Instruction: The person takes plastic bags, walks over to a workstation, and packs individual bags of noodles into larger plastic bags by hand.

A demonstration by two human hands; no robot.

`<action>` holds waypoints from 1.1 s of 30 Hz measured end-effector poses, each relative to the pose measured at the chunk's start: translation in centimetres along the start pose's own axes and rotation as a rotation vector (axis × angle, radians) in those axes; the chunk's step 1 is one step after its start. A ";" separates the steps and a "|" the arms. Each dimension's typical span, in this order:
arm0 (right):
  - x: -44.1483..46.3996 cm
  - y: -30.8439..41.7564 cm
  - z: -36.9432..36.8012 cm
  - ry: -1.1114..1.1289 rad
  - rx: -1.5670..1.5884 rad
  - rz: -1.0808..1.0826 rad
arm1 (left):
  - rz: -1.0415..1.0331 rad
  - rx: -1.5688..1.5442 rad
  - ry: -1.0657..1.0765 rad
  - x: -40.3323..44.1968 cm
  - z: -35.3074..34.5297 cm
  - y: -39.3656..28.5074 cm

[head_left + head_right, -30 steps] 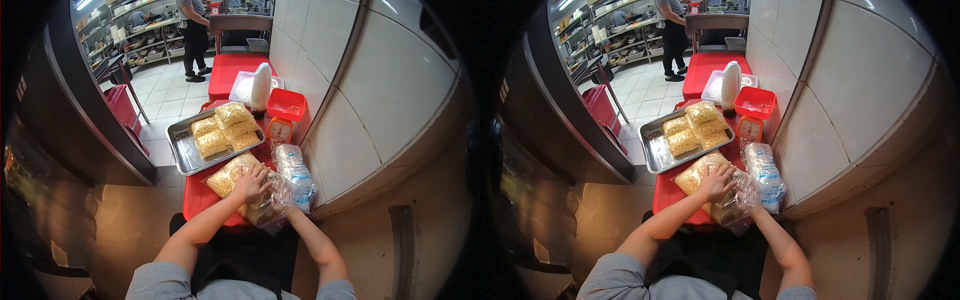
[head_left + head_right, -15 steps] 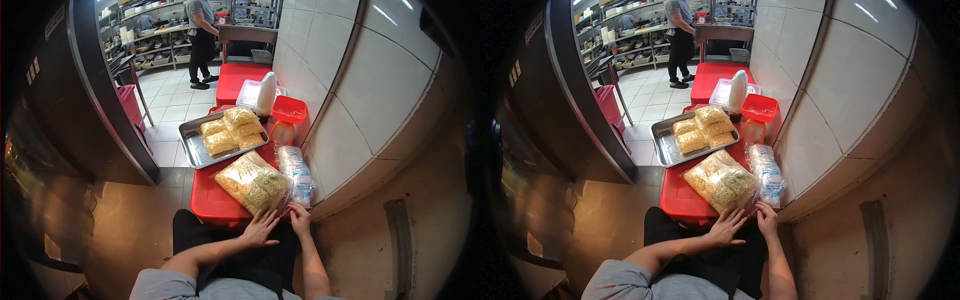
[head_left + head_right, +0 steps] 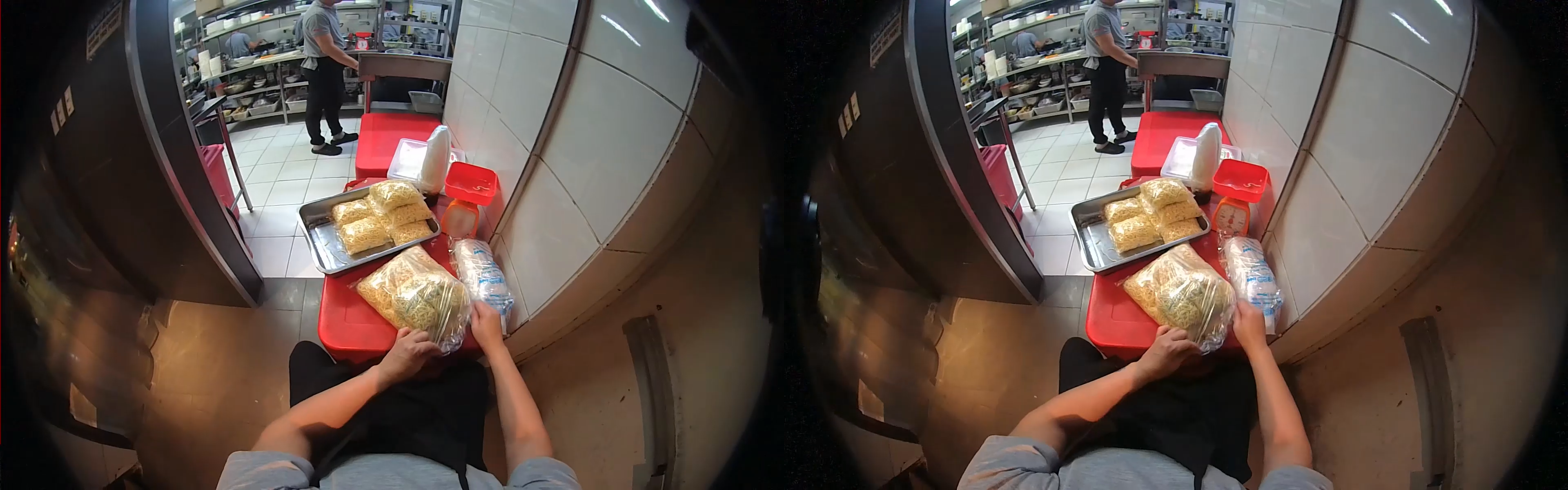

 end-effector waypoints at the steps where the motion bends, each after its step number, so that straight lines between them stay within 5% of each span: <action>1: -1.3 1.2 0.7 -0.020 0.049 0.026 | -0.009 -0.027 0.022 -0.8 1.5 -0.2; 3: -4.1 2.6 2.2 -0.044 0.123 0.116 | 0.038 -0.081 0.045 -3.6 3.6 0.9; 6: -7.2 3.1 4.2 0.071 0.157 -0.282 | 0.183 -0.107 0.050 -5.6 5.8 0.9; 9: -7.2 5.6 6.2 -0.136 0.264 -0.373 | 0.140 -0.110 -0.060 -4.4 5.6 -0.6; 12: -7.2 9.6 7.4 -0.187 0.284 -0.217 | 0.186 -0.219 -0.112 -3.5 4.4 -1.0; 16: -8.4 12.2 4.0 0.249 0.389 0.099 | 0.353 -0.339 -0.120 -3.8 4.7 -0.8; 19: -7.9 11.5 0.6 0.083 0.094 0.248 | 0.297 -0.321 -0.095 -3.6 5.7 -1.3; 24: -4.7 8.1 -3.3 0.272 -0.378 0.209 | 0.258 -0.376 -0.135 -3.8 5.4 -1.1; 30: -2.0 4.8 -5.4 0.090 -0.484 0.391 | 0.347 -0.402 -0.153 -3.4 4.8 -0.3; 31: -1.2 6.4 -4.3 0.228 -0.534 0.138 | 0.351 -0.377 -0.200 -3.4 4.8 -0.2; 33: 0.0 6.0 -4.8 0.082 -0.509 0.328 | 0.353 -0.315 -0.249 -3.4 4.6 0.0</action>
Point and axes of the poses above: each hand's wrist, its own x-axis towards the middle knuckle, its own z-axis out of the back of the hand, y = z × x, the point moved 3 cm from there along x, towards the middle knuckle, and after that the axes turned 6 degrees about -y, right-handed, at the moved point
